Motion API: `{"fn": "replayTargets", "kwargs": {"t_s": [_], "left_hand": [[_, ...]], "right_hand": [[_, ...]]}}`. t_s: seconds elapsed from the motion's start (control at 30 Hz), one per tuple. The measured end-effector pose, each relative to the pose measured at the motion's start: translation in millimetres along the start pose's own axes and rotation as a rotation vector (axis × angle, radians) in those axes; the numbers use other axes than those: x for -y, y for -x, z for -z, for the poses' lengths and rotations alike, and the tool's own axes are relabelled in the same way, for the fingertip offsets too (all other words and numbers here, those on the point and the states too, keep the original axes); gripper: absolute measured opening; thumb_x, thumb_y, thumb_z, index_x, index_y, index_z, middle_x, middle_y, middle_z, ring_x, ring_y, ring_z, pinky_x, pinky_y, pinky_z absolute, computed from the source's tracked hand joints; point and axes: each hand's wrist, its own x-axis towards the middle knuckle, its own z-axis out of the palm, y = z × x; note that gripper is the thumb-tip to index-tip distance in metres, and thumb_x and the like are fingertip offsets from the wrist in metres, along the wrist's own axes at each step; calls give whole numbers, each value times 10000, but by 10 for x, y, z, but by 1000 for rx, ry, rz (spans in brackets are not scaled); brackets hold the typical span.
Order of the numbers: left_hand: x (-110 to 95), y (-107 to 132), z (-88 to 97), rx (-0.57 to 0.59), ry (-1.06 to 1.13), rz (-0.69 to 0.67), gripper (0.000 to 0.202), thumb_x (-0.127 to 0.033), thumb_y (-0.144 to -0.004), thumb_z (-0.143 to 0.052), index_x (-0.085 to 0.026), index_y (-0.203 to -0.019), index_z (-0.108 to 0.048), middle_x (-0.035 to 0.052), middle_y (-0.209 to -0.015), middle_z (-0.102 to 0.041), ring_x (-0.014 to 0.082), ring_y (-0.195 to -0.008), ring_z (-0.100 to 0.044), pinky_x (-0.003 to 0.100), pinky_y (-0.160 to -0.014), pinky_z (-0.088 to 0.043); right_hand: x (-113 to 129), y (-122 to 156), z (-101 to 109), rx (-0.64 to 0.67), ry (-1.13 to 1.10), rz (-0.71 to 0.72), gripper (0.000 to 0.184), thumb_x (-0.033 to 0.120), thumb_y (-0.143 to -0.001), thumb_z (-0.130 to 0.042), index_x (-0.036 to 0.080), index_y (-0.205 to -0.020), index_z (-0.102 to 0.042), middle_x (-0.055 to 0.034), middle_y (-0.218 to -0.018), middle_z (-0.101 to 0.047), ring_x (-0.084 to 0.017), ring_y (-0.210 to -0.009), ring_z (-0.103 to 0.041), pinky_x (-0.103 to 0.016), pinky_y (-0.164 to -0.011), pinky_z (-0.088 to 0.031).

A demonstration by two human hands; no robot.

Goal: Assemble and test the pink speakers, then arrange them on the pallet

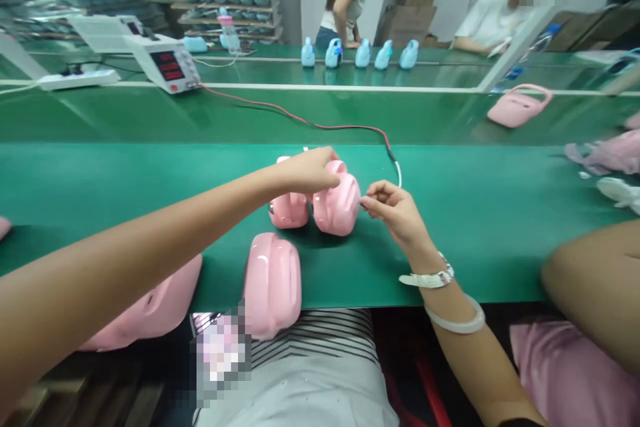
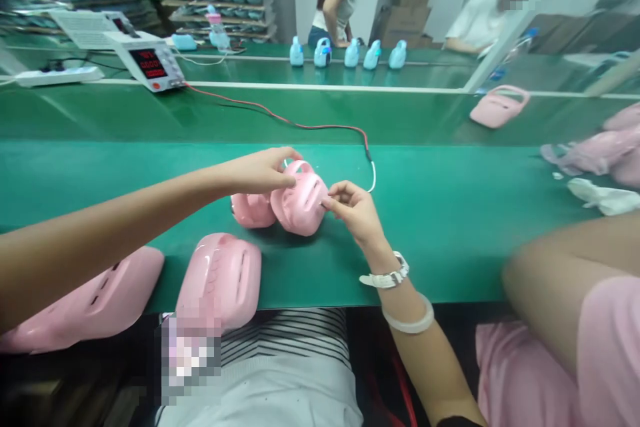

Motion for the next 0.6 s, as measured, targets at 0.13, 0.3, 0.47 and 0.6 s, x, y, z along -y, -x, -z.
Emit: {"fn": "replayTargets", "kwargs": {"t_s": [0.13,0.3,0.47,0.6], "left_hand": [[8,10,1,28,37,27,518,-162,-721,-585,-160,-1239,-564,-8,-635,-563,164,-536,-537,241,-532,-360],[16,9,-12,13,3,26,555,-201,-711,-602,-199,-1265,-561,-5,-634,-584,191,-571,-567,252,-572,-391],[32,5,-12,-12,-12,6,551,-243,-704,-619,-201,-1251,-580,19,-714,-622,221,-679,-612,258,-624,-422],[55,8,-19,24,71,14,567,-279,-727,-608,-191,-1284,-549,19,-709,-632,197,-597,-595,241,-538,-397]], "right_hand": [[48,-29,-59,17,1,24,417,418,-546,-850,180,-737,-567,35,-589,-554,-90,-545,-485,-207,-481,-331],[85,-82,-105,4,21,22,425,425,-536,-853,177,-729,-566,35,-590,-559,-89,-546,-485,-214,-496,-337],[86,-128,-103,21,-2,-19,449,403,-511,-868,173,-721,-545,39,-577,-546,-84,-531,-475,-208,-484,-328],[100,-135,-78,44,-4,-23,425,400,-533,-857,175,-718,-548,23,-637,-581,-88,-553,-506,-212,-496,-355]]}}
